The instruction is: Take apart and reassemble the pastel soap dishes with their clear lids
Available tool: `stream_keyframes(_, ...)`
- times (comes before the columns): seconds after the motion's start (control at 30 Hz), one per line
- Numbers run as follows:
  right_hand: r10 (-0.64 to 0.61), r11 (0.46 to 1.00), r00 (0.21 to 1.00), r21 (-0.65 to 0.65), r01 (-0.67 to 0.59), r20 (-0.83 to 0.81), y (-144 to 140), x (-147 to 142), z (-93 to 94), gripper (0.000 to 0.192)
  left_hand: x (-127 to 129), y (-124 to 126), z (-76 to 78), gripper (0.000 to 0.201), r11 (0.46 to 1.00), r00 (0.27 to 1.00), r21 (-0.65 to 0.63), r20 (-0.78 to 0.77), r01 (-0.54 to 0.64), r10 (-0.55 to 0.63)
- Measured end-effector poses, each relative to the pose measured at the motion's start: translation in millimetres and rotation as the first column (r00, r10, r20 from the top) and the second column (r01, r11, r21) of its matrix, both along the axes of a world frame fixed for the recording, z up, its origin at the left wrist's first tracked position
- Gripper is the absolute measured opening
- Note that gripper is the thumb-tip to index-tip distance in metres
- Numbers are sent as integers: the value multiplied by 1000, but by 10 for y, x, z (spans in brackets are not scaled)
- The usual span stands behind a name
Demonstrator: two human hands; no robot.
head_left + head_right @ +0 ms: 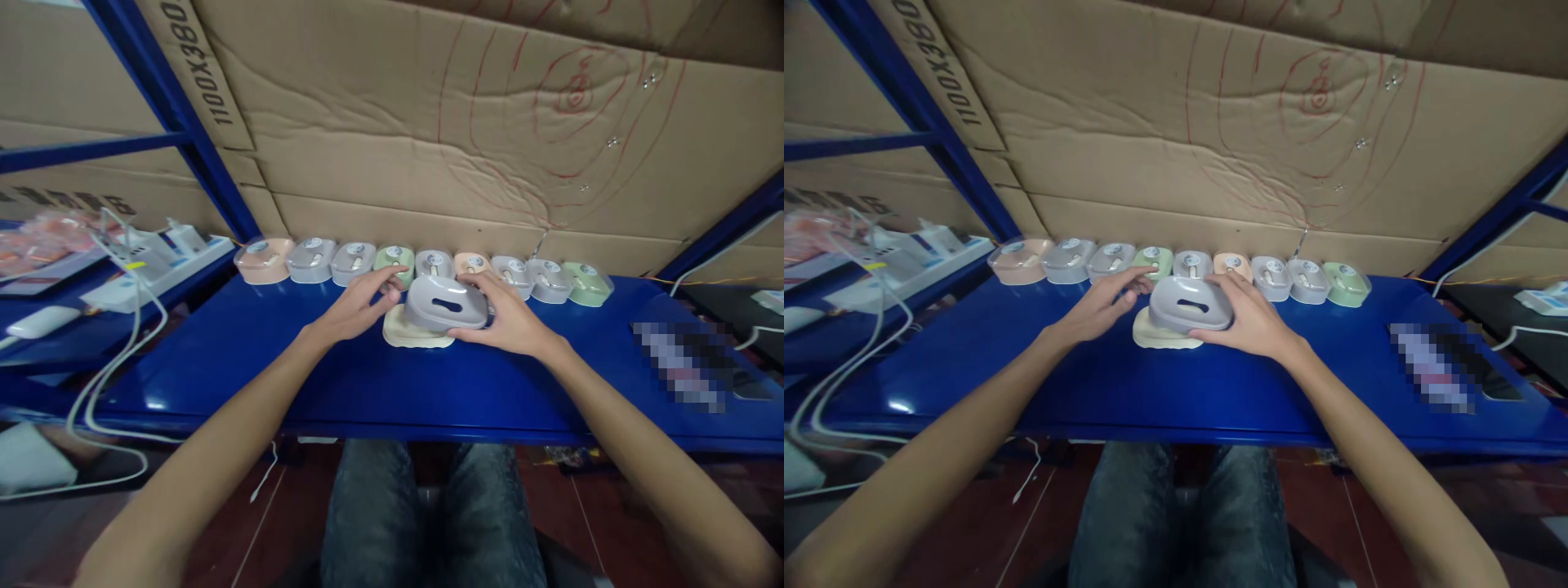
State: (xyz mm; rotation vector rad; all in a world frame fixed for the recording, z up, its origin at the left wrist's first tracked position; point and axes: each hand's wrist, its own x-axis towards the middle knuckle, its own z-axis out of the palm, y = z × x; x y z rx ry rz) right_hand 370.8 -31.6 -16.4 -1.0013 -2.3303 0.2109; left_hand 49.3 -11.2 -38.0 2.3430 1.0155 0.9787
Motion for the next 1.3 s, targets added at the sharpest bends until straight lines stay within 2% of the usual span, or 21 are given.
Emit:
stream_keyframes(0.07, 25, 1000, 999, -12, -25, 23, 51, -178, -65, 87, -15, -17, 37, 77, 998, 998, 50, 51, -27, 24)
stream_keyframes(0.13, 45, 999, 998, -18, -45, 36, 89, -291, -122, 88, -19, -46, 64, 77, 997, 999, 65, 30, -36, 34)
stream_keyframes(0.3, 53, 999, 998, 1, -53, 37, 134, -356, -230, 86, 11, -96, 56, 104, 1000, 989, 9, -151, 9, -8)
stream_keyframes(0.43, 69, 998, 997, -5, -69, 33, 145, -346, -295, 85, 28, -84, 14, 113, 998, 981, -36, -189, 45, -51)
stream_keyframes(0.67, 95, 995, 994, -6, -95, 46, 151, -368, -356, 87, 47, -80, 2, 101, 997, 979, -34, -189, 75, -80)
stream_keyframes(0.93, 100, 995, 993, 9, -101, 69, 167, -359, -390, 87, 47, -36, -65, 102, 996, 978, -26, -189, 90, -93)
stream_keyframes(1.13, 103, 992, 991, 66, -109, 89, 187, -358, -430, 88, 45, -31, -71, 105, 998, 972, -33, -225, 56, -62)
stream_keyframes(1.3, 106, 993, 990, 33, -109, 96, 184, -361, -436, 90, 59, -31, -70, 103, 998, 971, -22, -233, 56, -59)
